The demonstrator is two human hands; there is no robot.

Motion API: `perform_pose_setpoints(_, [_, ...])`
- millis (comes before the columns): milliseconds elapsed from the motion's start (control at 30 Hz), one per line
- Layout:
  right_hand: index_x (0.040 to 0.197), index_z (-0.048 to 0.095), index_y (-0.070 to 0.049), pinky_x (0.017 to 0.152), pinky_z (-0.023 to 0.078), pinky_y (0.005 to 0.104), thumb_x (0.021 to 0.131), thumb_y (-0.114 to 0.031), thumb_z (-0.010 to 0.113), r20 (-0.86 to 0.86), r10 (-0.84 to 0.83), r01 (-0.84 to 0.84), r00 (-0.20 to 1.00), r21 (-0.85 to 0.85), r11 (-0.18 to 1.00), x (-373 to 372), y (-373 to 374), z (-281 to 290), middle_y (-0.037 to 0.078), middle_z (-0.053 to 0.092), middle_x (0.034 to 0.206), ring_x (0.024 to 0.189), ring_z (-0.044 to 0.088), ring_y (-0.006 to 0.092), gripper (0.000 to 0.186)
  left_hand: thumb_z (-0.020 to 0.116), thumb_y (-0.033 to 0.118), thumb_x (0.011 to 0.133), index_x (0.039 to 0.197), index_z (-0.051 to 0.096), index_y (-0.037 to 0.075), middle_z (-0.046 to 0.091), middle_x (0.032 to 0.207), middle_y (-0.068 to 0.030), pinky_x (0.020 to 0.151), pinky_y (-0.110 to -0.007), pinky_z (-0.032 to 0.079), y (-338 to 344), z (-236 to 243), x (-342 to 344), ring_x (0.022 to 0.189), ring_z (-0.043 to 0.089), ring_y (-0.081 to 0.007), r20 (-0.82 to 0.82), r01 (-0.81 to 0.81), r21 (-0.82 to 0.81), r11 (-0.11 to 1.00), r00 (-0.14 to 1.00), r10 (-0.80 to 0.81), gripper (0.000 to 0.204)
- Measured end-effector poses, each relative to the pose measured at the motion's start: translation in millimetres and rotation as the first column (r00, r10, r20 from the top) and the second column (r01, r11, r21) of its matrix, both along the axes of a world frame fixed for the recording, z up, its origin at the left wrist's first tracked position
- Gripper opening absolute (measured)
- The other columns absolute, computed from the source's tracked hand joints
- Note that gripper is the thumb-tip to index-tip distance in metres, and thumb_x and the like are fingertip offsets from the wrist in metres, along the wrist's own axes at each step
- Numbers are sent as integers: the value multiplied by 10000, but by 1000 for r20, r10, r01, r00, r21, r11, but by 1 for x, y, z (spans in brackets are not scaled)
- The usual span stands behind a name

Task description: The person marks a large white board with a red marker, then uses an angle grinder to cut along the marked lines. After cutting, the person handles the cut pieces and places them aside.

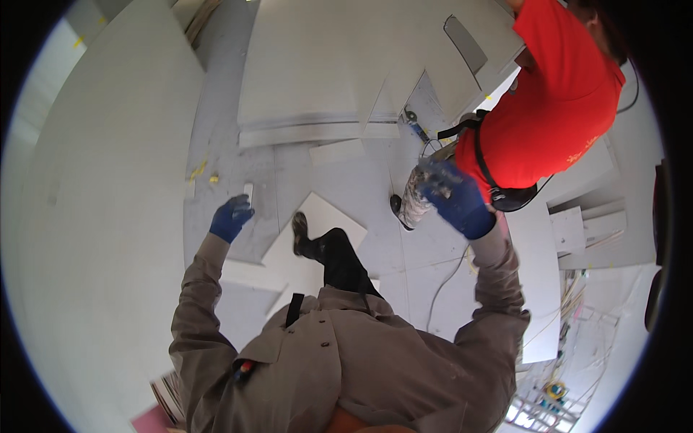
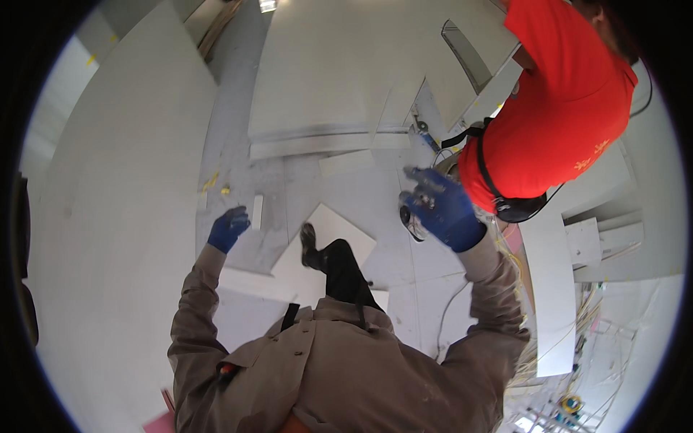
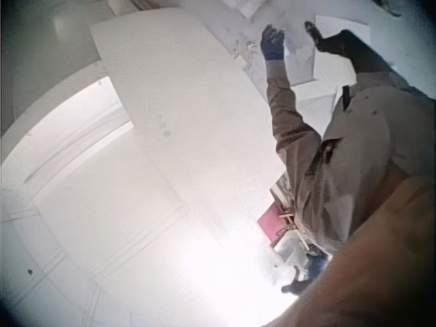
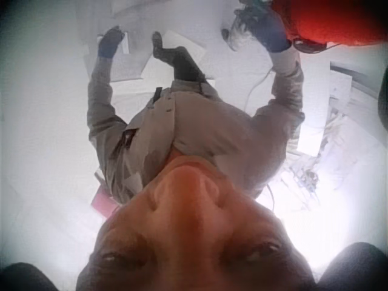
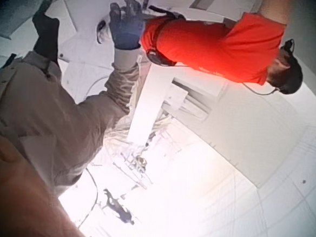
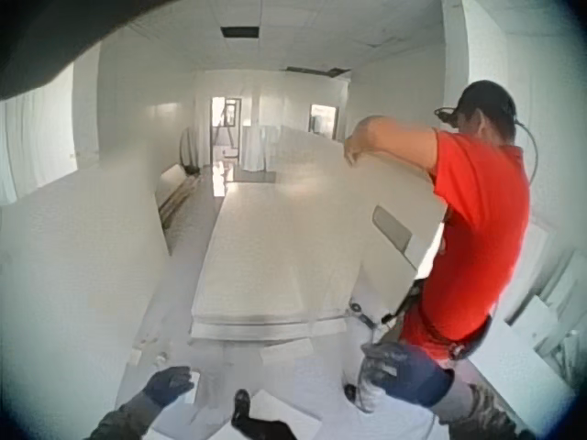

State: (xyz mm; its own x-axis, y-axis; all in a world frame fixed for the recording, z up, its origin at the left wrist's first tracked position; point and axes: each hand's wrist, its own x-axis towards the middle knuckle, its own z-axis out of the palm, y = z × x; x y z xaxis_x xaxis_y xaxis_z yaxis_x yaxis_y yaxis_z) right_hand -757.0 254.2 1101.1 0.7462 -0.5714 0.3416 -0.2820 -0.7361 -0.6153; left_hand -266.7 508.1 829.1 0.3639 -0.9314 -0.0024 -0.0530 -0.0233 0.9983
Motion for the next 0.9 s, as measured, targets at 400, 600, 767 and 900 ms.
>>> perform_pose_setpoints(400, [1100,733,-99,870,513,466,882,-395,757,268,-881,556,389,-831,-8,128,-75,24,100,730,1051,998,685,323,368,457,37,1072,1453,507,-55,656,1235,-191,869,-323,573,-400,29,231,1033,664,-221,-245,229,-353,907,913,-326,395])
perform_pose_setpoints(600, [1279,647,-11,851,568,458,934,-517,721,76,-993,900,90,-432,48,84,-244,44,198,745,1112,1008,727,366,617,714,60,951,1449,525,-29,608,1369,-187,1016,-374,541,-700,173,111,1224,606,-246,-228,322,-482,815,852,-472,540])
perform_pose_setpoints(767, [1101,660,-15,834,538,449,931,-491,732,171,-979,972,-115,-183,-146,98,-281,4,188,724,959,924,706,364,510,787,169,929,1410,546,-22,588,1402,-179,1074,-403,488,-881,342,-1,1292,560,-279,485,472,-667,576,862,-145,571])
perform_pose_setpoints(900, [955,672,-26,842,501,443,933,-467,734,220,-925,951,-310,56,-305,131,-261,-4,174,690,859,882,674,356,446,731,261,954,1245,613,-7,639,1219,-171,932,-421,505,-995,400,30,1092,599,-292,922,811,-345,473,386,11,413])
